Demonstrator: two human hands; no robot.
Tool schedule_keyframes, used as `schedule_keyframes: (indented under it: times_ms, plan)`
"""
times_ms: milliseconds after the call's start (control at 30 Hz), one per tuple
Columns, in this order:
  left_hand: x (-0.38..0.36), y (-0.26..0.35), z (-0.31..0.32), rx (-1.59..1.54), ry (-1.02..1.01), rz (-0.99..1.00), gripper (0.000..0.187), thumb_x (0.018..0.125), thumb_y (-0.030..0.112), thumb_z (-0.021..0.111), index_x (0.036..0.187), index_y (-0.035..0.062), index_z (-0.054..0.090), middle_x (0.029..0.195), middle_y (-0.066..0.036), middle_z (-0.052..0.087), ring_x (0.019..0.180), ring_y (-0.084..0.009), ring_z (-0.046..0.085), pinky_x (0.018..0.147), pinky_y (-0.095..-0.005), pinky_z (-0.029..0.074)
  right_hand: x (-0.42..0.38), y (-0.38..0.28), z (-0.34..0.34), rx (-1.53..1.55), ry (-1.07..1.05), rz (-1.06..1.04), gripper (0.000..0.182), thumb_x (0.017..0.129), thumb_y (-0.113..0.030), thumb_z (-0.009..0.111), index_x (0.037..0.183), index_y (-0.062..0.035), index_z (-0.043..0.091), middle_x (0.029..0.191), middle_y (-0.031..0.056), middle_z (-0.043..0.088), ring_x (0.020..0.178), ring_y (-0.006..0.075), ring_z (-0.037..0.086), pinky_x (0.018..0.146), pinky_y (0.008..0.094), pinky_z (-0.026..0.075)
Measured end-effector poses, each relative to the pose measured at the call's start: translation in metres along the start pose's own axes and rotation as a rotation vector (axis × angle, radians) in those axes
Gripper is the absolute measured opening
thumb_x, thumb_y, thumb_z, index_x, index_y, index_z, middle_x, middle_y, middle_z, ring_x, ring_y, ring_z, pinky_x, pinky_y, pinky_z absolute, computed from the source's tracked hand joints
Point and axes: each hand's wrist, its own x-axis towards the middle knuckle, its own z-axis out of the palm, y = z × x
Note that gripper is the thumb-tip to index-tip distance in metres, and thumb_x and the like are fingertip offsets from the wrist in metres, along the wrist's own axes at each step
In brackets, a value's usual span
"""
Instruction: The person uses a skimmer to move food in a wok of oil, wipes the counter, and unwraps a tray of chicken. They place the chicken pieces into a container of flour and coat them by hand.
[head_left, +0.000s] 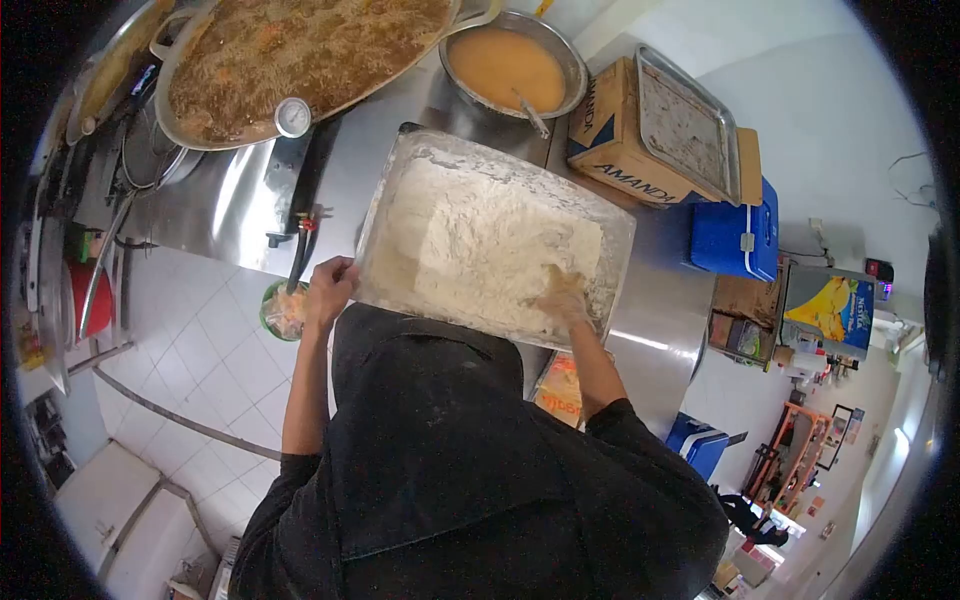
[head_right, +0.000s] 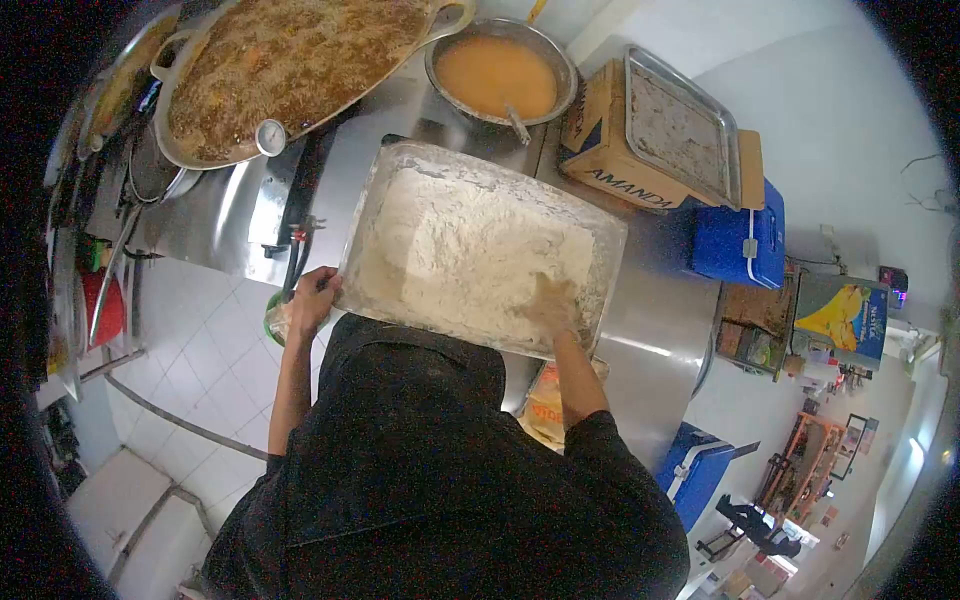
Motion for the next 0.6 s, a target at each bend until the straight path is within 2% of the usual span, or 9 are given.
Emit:
schedule_keyframes:
  times_ms: [100,200,300,400,433,533,600]
  plan:
    - [-0.001,0.001,0.001,-0.052,-0.024,-0.021,0.015,0.087,0.01,0.06,0.093,-0.0033,0.066,0.067,-0.003,0.06,0.062,-0.0087,0.053,0.058,-0.0254,0.042,0.031,0.036,0.024,0.056,0.095,-0.103,0.092,0.066,-0.043,0.08,0.141,-0.0065,0.041,0.13,0.0266,0.05,0.125,0.0383,0.046,0.103,0.0437,0.04]
    - [0.001,-0.01,0.001,-0.06,-0.025,-0.017,0.017,0.088,0.011,0.061,0.092,-0.0043,0.066,0.068,-0.002,0.059,0.064,-0.0074,0.052,0.059,-0.0244,0.042,0.032,0.065,0.015,0.596,0.17,-0.072,0.073,0.067,-0.036,0.08,0.13,-0.0072,0.055,0.128,0.0204,0.056,0.121,0.0354,0.051,0.102,0.0422,0.041]
    - [-0.003,0.004,-0.001,-0.079,-0.02,-0.022,0.017,0.089,0.012,0.06,0.091,-0.0046,0.065,0.068,-0.001,0.059,0.064,-0.0074,0.051,0.059,-0.0246,0.042,0.07,0.097,0.033,0.635,0.135,-0.156,0.071,0.071,-0.036,0.078,0.13,-0.0059,0.054,0.127,0.0193,0.057,0.118,0.034,0.054,0.1,0.0393,0.043]
    - [-0.002,0.001,0.0,-0.092,-0.029,-0.037,0.019,0.09,0.013,0.059,0.092,-0.0044,0.065,0.068,-0.001,0.059,0.064,-0.0073,0.051,0.059,-0.0245,0.042,0.061,0.073,-0.018,0.275,0.248,-0.193,0.077,0.079,-0.041,0.07,0.138,-0.0011,0.043,0.123,0.025,0.059,0.11,0.0368,0.059,0.098,0.041,0.045]
    - [-0.003,0.002,-0.001,-0.074,-0.025,-0.037,0.019,0.09,0.013,0.059,0.092,-0.0044,0.065,0.068,0.0,0.059,0.064,-0.0073,0.051,0.059,-0.0245,0.042,0.07,0.071,-0.013,0.185,0.341,-0.159,0.074,0.081,-0.041,0.067,0.138,-0.0007,0.043,0.125,0.0247,0.058,0.112,0.036,0.059,0.098,0.0403,0.044]
    - [0.002,-0.016,0.002,-0.137,-0.043,-0.047,0.02,0.09,0.014,0.059,0.093,-0.0044,0.066,0.07,-0.001,0.06,0.065,-0.0074,0.052,0.06,-0.0246,0.042,0.108,0.07,0.035,-0.067,0.59,-0.078,0.067,0.087,-0.041,0.059,0.138,0.0002,0.043,0.129,0.0231,0.056,0.116,0.0337,0.057,0.1,0.039,0.043]
    - [-0.003,-0.013,0.003,-0.112,-0.031,-0.037,0.02,0.089,0.015,0.06,0.094,-0.0041,0.066,0.07,-0.001,0.061,0.064,-0.0073,0.052,0.06,-0.0247,0.043,0.119,0.05,0.082,-0.132,0.583,-0.126,0.064,0.09,-0.04,0.055,0.138,0.0002,0.043,0.13,0.0212,0.056,0.117,0.0326,0.055,0.102,0.0391,0.041]
